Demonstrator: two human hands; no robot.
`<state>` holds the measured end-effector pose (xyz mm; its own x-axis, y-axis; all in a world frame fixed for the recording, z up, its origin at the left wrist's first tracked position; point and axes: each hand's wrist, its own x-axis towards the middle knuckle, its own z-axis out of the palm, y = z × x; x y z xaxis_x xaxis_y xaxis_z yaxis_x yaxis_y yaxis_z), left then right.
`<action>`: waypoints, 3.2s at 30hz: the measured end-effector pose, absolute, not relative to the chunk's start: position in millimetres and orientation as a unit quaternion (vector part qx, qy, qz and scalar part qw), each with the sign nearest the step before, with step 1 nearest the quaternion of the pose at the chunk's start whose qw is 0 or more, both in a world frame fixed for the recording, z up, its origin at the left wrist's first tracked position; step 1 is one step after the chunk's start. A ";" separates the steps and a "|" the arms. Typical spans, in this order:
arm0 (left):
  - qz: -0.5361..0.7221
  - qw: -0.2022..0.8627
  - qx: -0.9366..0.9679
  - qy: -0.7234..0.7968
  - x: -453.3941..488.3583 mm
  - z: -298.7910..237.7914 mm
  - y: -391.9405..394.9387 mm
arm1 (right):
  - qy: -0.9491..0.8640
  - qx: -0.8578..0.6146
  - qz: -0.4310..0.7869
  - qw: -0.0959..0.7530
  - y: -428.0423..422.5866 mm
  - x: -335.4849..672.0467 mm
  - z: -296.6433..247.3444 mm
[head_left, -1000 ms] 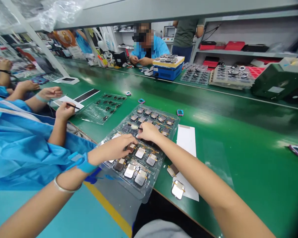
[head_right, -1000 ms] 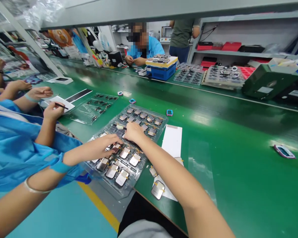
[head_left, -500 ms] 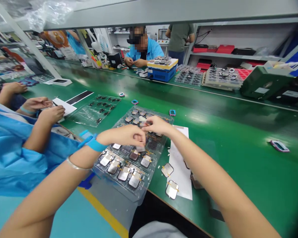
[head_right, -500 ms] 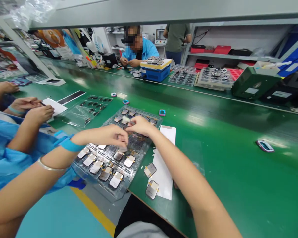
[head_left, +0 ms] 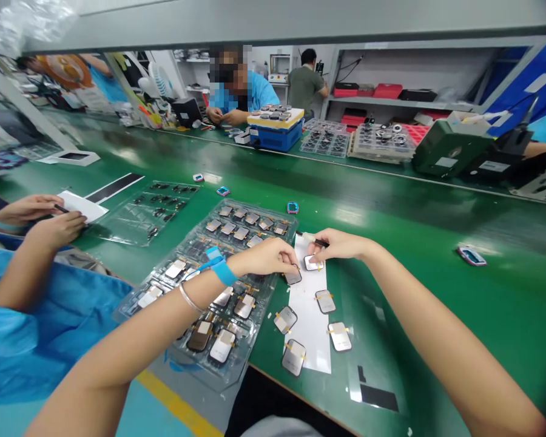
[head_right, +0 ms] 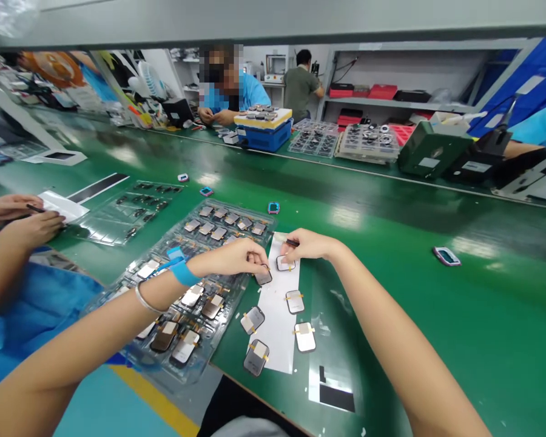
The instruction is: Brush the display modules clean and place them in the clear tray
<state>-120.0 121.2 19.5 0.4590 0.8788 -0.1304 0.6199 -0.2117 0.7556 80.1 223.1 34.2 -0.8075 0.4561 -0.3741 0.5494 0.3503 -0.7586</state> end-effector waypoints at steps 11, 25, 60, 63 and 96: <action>0.096 0.224 0.739 0.628 -225.4 61.3 64.4 | 0.909 0.269 -0.317 -0.003 196.3 15.1 53.6; -0.004 0.232 0.697 0.679 -308.7 48.7 19.4 | 0.929 0.237 -0.260 0.111 76.8 -69.1 38.4; 0.145 0.166 0.721 0.657 -240.1 47.9 72.5 | 0.902 0.221 -0.366 -0.058 157.7 30.2 54.3; 0.109 0.166 0.715 0.671 -278.0 41.7 46.3 | 0.920 0.215 -0.327 -0.040 129.7 -19.8 45.4; 0.259 0.431 0.698 0.510 -100.5 28.3 49.6 | 0.825 0.281 -0.487 0.055 126.5 129.3 43.9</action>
<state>-100.5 49.6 28.3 0.3466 0.9348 -0.0780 0.4882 -0.1088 0.8659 129.3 126.5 43.9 -0.8362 0.4103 -0.3639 0.5170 0.3681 -0.7728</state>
